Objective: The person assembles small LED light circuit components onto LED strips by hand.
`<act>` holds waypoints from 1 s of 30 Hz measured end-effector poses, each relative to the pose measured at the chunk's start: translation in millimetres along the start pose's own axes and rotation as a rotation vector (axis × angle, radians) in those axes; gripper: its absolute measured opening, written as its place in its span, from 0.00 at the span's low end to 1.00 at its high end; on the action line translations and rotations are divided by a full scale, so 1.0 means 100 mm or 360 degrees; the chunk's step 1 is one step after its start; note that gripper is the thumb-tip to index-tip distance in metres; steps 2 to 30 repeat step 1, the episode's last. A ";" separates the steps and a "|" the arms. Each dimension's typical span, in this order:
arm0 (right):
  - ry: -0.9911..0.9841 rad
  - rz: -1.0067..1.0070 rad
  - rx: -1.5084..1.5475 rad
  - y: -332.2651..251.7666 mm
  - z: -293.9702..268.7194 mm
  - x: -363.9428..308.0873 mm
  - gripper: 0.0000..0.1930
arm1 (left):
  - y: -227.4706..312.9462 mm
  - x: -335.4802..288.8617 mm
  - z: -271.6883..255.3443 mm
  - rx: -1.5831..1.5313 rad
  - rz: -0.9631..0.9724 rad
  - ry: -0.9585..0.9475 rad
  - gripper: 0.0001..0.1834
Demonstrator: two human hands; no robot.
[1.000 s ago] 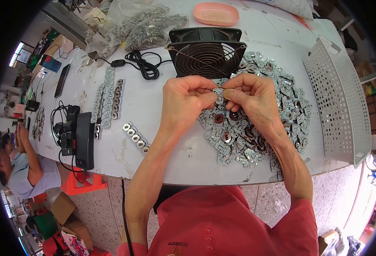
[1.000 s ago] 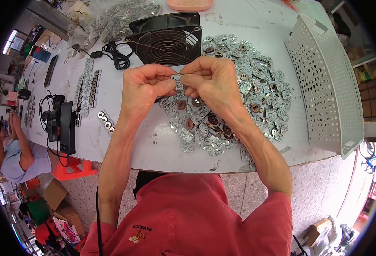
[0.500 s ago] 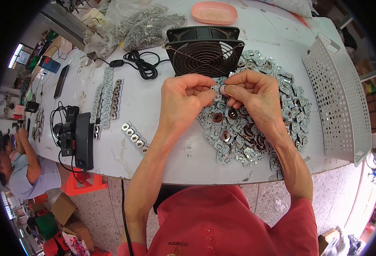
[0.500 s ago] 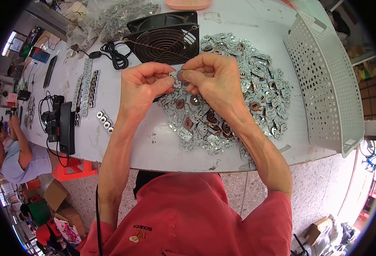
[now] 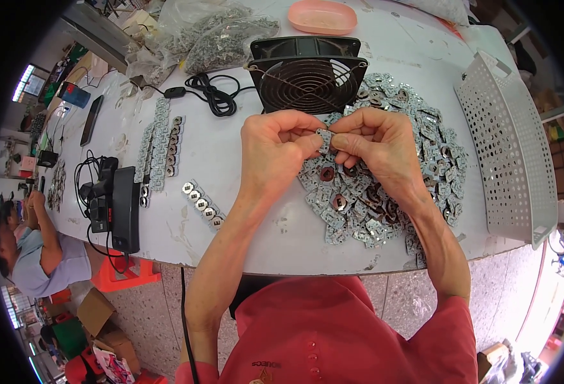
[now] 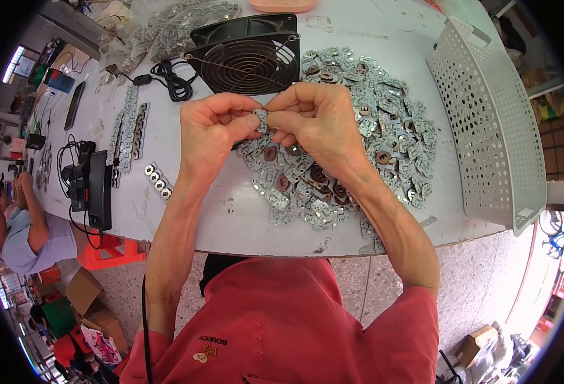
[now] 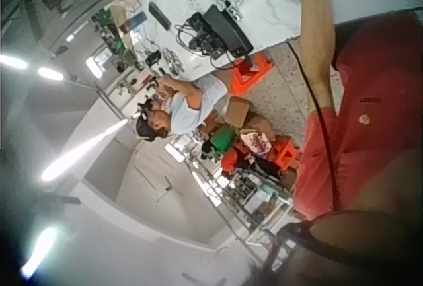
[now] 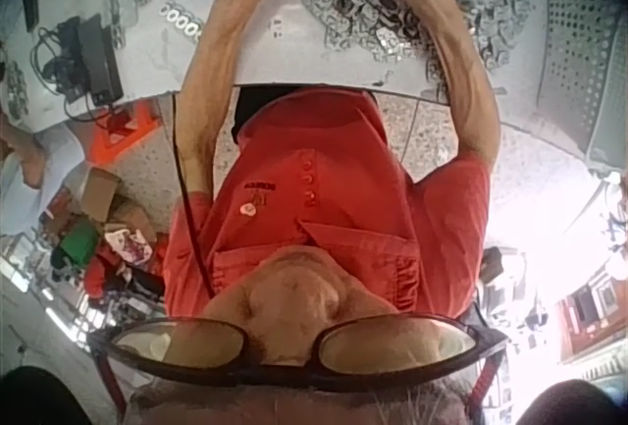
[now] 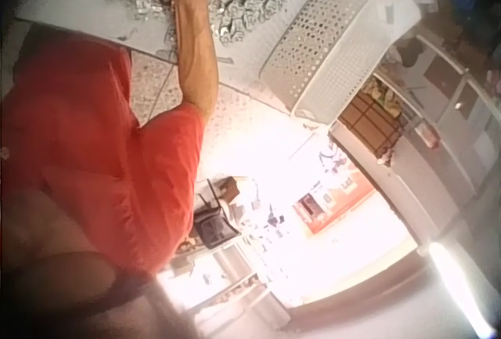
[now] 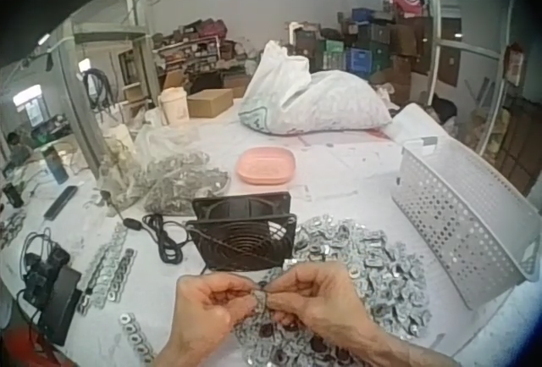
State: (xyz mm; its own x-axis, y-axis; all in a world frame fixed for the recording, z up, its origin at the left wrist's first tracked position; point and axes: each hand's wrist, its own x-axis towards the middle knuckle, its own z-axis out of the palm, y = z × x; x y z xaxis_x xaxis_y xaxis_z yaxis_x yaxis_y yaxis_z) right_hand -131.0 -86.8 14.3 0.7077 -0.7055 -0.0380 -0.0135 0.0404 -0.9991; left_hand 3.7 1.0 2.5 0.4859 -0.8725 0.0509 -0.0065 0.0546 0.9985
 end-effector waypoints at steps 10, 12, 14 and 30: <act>-0.0027 -0.0003 -0.0005 -0.01 0.00 0.00 0.04 | 0.00 0.00 0.00 -0.0001 -0.0007 -0.0005 0.08; -0.0027 -0.0003 -0.0005 -0.01 0.00 0.00 0.04 | 0.00 0.00 0.00 -0.0001 -0.0007 -0.0005 0.08; -0.0027 -0.0003 -0.0005 -0.01 0.00 0.00 0.04 | 0.00 0.00 0.00 -0.0001 -0.0007 -0.0005 0.08; -0.0027 -0.0003 -0.0005 -0.01 0.00 0.00 0.04 | 0.00 0.00 0.00 -0.0001 -0.0007 -0.0005 0.08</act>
